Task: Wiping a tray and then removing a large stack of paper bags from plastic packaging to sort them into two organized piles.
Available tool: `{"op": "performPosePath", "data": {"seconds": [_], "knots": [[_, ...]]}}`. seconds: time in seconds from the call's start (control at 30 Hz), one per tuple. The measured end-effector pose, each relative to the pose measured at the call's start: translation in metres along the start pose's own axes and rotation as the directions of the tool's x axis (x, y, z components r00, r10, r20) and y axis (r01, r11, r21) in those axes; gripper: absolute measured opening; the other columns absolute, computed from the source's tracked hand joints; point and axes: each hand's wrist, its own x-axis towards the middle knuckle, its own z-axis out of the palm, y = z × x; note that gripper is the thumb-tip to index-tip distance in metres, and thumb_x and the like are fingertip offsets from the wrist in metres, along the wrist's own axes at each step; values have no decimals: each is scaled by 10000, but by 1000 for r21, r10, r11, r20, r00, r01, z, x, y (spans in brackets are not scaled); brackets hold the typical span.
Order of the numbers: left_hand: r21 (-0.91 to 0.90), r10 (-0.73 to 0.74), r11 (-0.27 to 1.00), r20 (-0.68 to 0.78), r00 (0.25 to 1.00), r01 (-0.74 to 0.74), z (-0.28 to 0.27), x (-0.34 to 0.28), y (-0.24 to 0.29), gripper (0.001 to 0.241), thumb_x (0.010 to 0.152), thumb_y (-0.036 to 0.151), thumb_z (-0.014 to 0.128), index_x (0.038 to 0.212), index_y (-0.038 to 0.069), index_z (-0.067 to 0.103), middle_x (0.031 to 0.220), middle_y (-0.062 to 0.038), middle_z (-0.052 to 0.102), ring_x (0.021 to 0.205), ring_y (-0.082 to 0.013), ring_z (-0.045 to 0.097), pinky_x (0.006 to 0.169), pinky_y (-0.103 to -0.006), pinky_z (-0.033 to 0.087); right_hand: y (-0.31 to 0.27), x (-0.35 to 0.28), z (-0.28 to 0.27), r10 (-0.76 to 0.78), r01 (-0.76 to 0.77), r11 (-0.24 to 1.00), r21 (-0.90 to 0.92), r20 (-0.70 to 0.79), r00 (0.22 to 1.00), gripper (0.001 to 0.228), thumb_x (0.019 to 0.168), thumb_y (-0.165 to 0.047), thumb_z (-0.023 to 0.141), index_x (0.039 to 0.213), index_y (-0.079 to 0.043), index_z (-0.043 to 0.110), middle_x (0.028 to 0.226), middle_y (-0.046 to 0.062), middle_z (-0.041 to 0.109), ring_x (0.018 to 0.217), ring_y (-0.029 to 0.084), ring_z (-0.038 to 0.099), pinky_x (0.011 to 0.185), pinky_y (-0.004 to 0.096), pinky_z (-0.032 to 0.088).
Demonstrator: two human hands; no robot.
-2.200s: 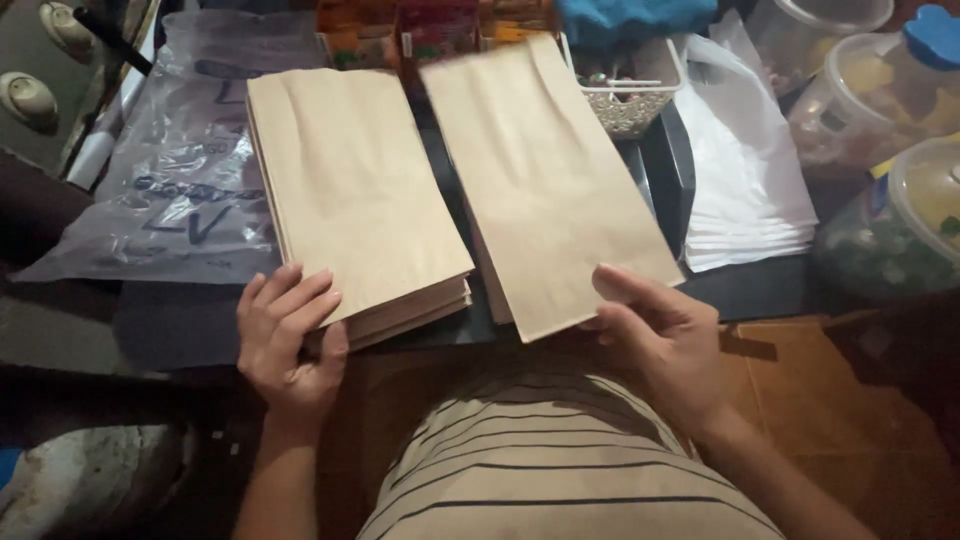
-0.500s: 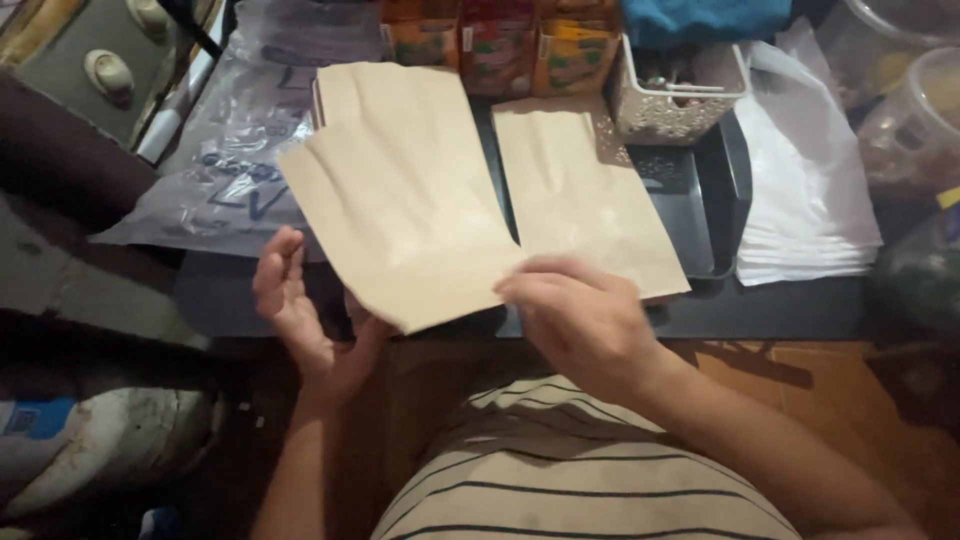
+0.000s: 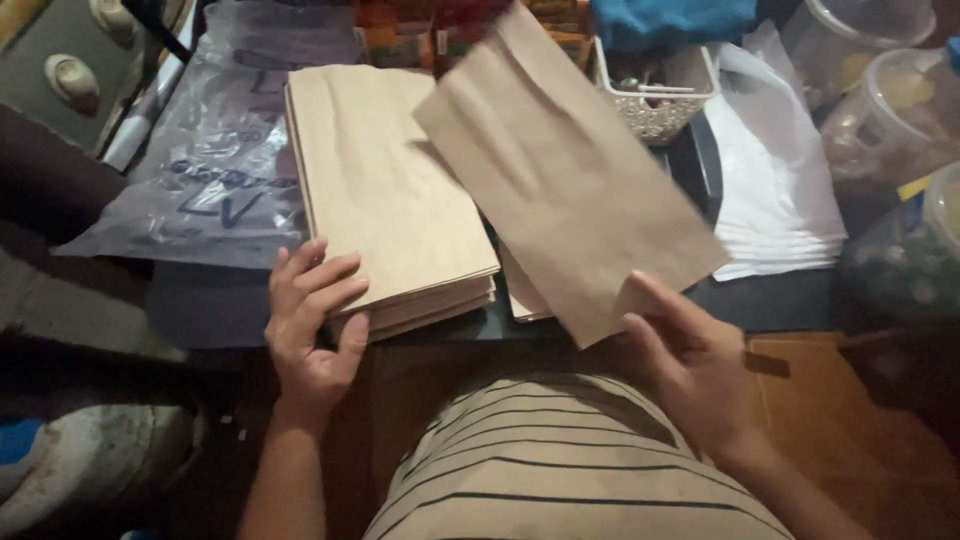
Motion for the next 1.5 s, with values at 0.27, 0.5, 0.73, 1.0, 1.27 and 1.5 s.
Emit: {"op": "performPosePath", "data": {"seconds": [0.27, 0.5, 0.73, 1.0, 1.27, 1.5], "knots": [[26, 0, 1000, 14, 1000, 0, 1, -3, -6, 184, 824, 210, 678, 964, 92, 696, 1094, -72, 655, 1188, -327, 539, 1170, -439, 197, 33, -11, 22, 2, -22, 967, -252, -82, 997, 285, 766, -78, 715, 1018, -204, 758, 780, 54, 735, 723, 278, 691, 600, 342, 547], [9, 11, 1000, 6, 1000, -11, 2, -4, -8, 205, 843, 266, 664, 940, 89, 701, 1053, -83, 672, 1154, -333, 564, 1156, -432, 235, 38, 1, 35, -286, 215, 884, -414, -117, 951, 240, 782, -97, 728, 1005, -180, 752, 756, 49, 720, 645, 239, 680, 538, 341, 530], [29, 7, 1000, -9, 1000, -7, 3, -2, -5, 229, 874, 279, 647, 968, 76, 700, 1042, -89, 677, 1118, -325, 585, 1131, -422, 275, 31, 16, 29, -214, 217, 758, -615, 79, 974, 116, 830, -269, 675, 939, -263, 715, 645, -41, 620, 610, 180, 623, 533, 311, 501], [60, 20, 998, -32, 999, -18, 5, -4, -9, 181, 869, 279, 669, 911, 110, 718, 971, -50, 694, 1032, -277, 613, 1124, -423, 265, 7, 28, 26, -142, 259, 678, -688, 222, 965, 176, 778, -427, 694, 828, -258, 693, 671, -13, 532, 708, 186, 535, 604, 312, 461], [84, 81, 993, -36, 996, -78, 2, -1, 3, 60, 902, 121, 592, 878, 90, 638, 834, -50, 651, 838, -217, 602, 1122, -440, 259, -62, 64, 56, -646, 702, 672, -237, 277, 711, 241, 843, -177, 768, 948, -39, 600, 903, 112, 589, 825, 288, 540, 760, 401, 480], [56, 113, 993, -111, 987, -108, 2, -3, 3, 104, 839, -3, 634, 817, 96, 660, 771, -37, 630, 759, -225, 564, 1079, -440, 322, -72, 70, 110, -665, 794, 566, -220, 447, 598, 226, 865, -225, 719, 883, -94, 536, 876, 42, 558, 716, 221, 491, 682, 334, 394]]}}
